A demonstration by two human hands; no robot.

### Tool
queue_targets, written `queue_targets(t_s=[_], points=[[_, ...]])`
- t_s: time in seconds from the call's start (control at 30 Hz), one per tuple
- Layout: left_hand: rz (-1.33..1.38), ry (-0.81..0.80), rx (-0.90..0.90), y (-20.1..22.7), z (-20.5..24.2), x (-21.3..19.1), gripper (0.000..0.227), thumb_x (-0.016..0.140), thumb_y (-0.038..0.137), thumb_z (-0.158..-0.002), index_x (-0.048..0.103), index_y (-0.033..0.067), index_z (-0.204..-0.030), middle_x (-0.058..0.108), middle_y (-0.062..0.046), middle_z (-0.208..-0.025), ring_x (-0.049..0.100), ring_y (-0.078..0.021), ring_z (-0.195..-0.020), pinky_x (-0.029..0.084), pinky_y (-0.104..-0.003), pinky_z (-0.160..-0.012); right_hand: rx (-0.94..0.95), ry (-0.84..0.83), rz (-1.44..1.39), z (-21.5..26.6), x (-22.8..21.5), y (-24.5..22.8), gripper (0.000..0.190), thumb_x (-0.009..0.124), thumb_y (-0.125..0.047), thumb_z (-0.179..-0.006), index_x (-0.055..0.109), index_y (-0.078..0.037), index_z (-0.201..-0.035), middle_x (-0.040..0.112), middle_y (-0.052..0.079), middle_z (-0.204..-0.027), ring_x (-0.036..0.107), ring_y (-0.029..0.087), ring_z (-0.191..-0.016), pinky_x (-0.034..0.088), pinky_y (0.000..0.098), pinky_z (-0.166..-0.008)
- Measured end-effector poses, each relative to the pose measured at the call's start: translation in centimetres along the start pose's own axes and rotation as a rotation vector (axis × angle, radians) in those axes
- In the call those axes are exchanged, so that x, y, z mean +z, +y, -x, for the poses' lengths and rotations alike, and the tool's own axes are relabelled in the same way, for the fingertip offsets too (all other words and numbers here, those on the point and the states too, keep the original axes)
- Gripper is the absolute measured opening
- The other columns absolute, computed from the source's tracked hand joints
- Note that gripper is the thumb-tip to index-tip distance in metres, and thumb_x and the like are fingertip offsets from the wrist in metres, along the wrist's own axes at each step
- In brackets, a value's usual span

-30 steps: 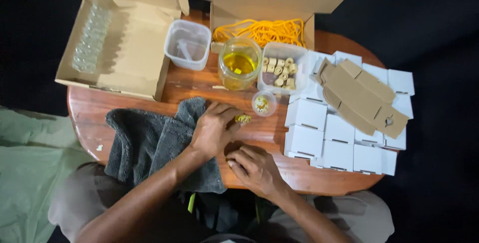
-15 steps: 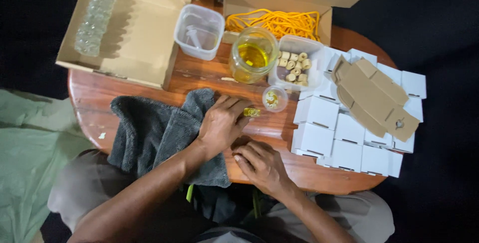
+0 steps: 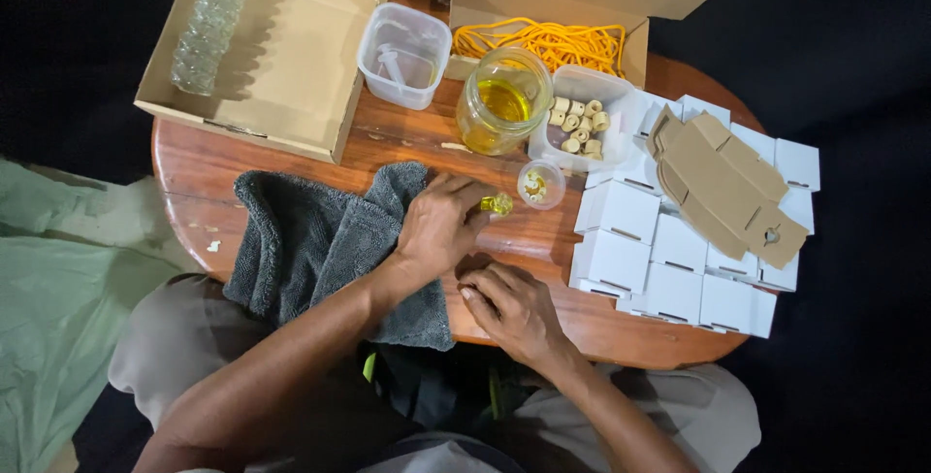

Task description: Assembling small components using a syringe and strings at a table

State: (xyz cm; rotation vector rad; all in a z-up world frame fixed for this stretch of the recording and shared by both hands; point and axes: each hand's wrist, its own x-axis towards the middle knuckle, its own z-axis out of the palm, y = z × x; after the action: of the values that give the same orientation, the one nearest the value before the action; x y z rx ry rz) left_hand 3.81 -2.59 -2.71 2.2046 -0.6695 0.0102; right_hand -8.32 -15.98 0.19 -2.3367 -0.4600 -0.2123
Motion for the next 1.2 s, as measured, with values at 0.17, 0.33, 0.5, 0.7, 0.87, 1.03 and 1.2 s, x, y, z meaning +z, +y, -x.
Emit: queue_targets(t_s=[0.17, 0.33, 0.5, 0.7, 0.87, 1.03, 1.2], points=[[-0.014, 0.012, 0.034, -1.6, 0.3, 1.6, 0.026, 0.082, 0.022, -0.079, 0.077, 0.0232, -0.105, 0.072, -0.001, -0.096, 0.068, -0.0269, -0.096, 0.056, -0.037, -0.085, 0.053, -0.002, -0.036, -0.5, -1.0, -1.0, 0.008, 0.069, -0.017, -0.096, 0.073, -0.011, -0.100, 0.067, 0.009, -0.075, 0.071, 0.033, -0.069, 0.059, 0.0427, -0.059], [0.015, -0.005, 0.022, -0.9, 0.1, 1.0, 0.026, 0.080, 0.020, -0.080, 0.077, 0.0210, -0.106, 0.073, -0.004, -0.098, 0.069, -0.0303, -0.096, 0.057, -0.040, -0.084, 0.152, 0.113, -0.084, -1.7, -4.8, -0.9, 0.012, 0.074, -0.017, -0.095, 0.077, -0.010, -0.104, 0.074, 0.010, -0.081, 0.076, 0.033, -0.075, 0.060, 0.0399, -0.066], [0.021, 0.001, 0.023, -0.3, -0.1, 0.4, 0.035, 0.083, 0.021, -0.076, 0.075, 0.0223, -0.110, 0.072, -0.004, -0.106, 0.069, -0.0303, -0.100, 0.057, -0.040, -0.087, 0.258, 0.091, 0.349, -5.4, -10.5, 1.7, 0.004, 0.072, -0.022, -0.098, 0.076, -0.021, -0.100, 0.068, 0.001, -0.079, 0.070, 0.024, -0.070, 0.055, 0.0394, -0.063], [0.023, -0.018, 0.028, 0.2, -0.3, -0.4, 0.024, 0.079, 0.019, -0.080, 0.076, 0.0224, -0.103, 0.073, -0.003, -0.104, 0.069, -0.0310, -0.098, 0.057, -0.041, -0.085, 0.407, -0.327, 0.678, -8.4, -9.1, 4.8, 0.023, 0.063, -0.039, -0.094, 0.074, -0.022, -0.085, 0.071, 0.004, -0.078, 0.073, 0.036, -0.079, 0.058, 0.0517, -0.071], [0.020, -0.037, -0.008, -0.8, 0.0, 0.4, 0.025, 0.078, 0.022, -0.081, 0.076, 0.0245, -0.106, 0.074, 0.001, -0.107, 0.069, -0.0280, -0.100, 0.057, -0.037, -0.087, 0.510, -0.403, 0.825, -9.3, -6.7, 7.8, 0.033, 0.059, -0.043, -0.092, 0.075, -0.019, -0.075, 0.074, 0.006, -0.072, 0.077, 0.034, -0.078, 0.060, 0.0490, -0.070], [0.048, -0.044, -0.024, -0.6, 0.0, 0.4, 0.024, 0.076, 0.021, -0.082, 0.076, 0.0212, -0.106, 0.074, -0.001, -0.106, 0.069, -0.0320, -0.098, 0.057, -0.041, -0.086, 0.491, -0.433, 0.769, -9.9, -7.1, 7.6, 0.032, 0.056, -0.042, -0.092, 0.075, -0.022, -0.075, 0.075, 0.009, -0.073, 0.076, 0.039, -0.081, 0.060, 0.0517, -0.072], [-0.015, -0.043, 0.000, -0.5, 0.1, 0.1, 0.022, 0.079, 0.021, -0.081, 0.076, 0.0243, -0.103, 0.074, 0.001, -0.104, 0.070, -0.0294, -0.097, 0.058, -0.039, -0.084, 0.533, -0.439, 0.739, -9.3, -6.9, 8.4, 0.027, 0.056, -0.040, -0.092, 0.074, -0.025, -0.079, 0.074, 0.007, -0.078, 0.076, 0.038, -0.086, 0.060, 0.0480, -0.076]])
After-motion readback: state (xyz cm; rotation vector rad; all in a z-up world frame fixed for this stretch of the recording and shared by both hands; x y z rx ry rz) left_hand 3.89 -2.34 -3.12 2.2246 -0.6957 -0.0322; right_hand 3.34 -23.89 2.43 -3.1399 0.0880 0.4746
